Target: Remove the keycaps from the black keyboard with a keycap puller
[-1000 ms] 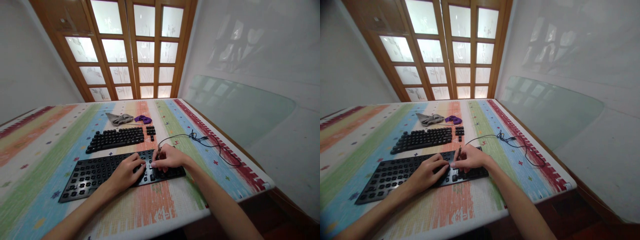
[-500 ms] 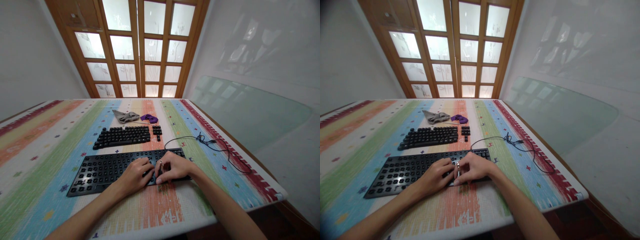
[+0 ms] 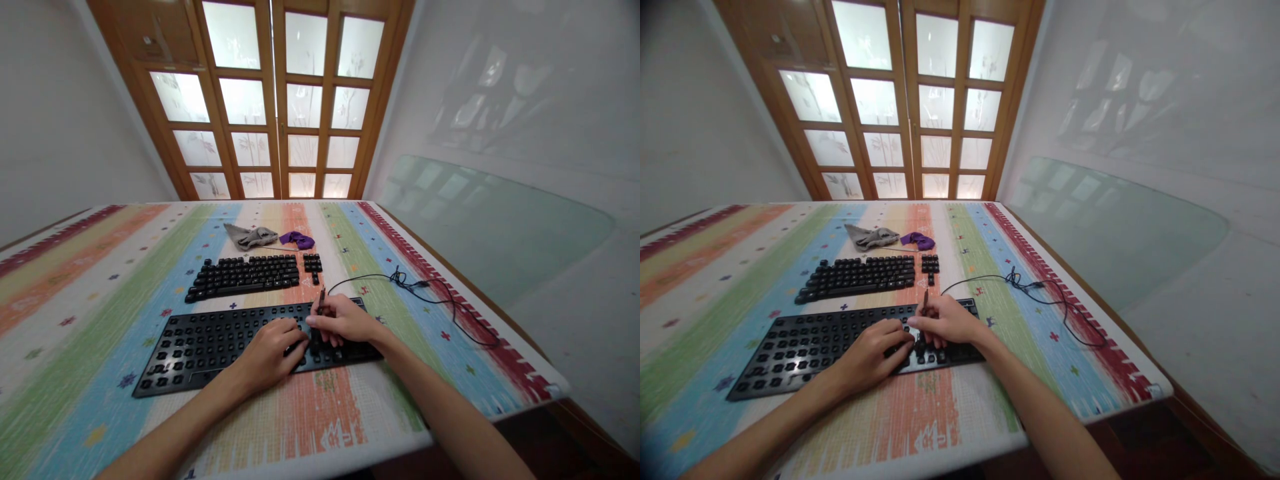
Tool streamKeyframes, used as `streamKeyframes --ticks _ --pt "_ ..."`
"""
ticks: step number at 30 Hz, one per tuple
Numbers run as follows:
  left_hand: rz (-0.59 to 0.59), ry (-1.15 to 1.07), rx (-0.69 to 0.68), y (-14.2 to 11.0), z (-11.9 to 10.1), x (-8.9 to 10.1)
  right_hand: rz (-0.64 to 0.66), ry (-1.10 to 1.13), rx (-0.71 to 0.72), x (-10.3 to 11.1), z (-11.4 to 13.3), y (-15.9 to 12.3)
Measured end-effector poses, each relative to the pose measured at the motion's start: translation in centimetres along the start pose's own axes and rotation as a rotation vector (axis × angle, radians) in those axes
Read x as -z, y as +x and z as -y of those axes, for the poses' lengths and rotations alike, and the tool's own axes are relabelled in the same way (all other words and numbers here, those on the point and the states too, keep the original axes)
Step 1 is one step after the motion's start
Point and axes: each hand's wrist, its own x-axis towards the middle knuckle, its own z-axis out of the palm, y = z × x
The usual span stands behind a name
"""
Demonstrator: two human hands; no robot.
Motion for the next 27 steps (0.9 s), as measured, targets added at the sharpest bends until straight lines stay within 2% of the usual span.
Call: streamKeyframes --ticks 6,10,15,21,27 --pt "-0.010 -0.233 0.133 0.6 -0.7 1.2 -0.143 0.055 0.106 0.7 0.1 0.0" --pt "-0.018 -0.321 0.264 1.3 -0.7 1.5 -0.140 0.094 0.167 0.6 0.4 -0.2" --pt "-0.035 -0.434 0.360 2.0 -0.5 1.6 -0.120 0.159 0.204 0.8 0.4 -0.3" --pt "-0.015 -0.563 0.388 2.5 -0.3 1.5 -0.087 0.150 0.202 1.1 0.2 -0.2" --pt "-0.046 -0.754 0.389 2.8 0.9 1.1 -0.086 0.168 0.211 1.2 0.2 -0.1"
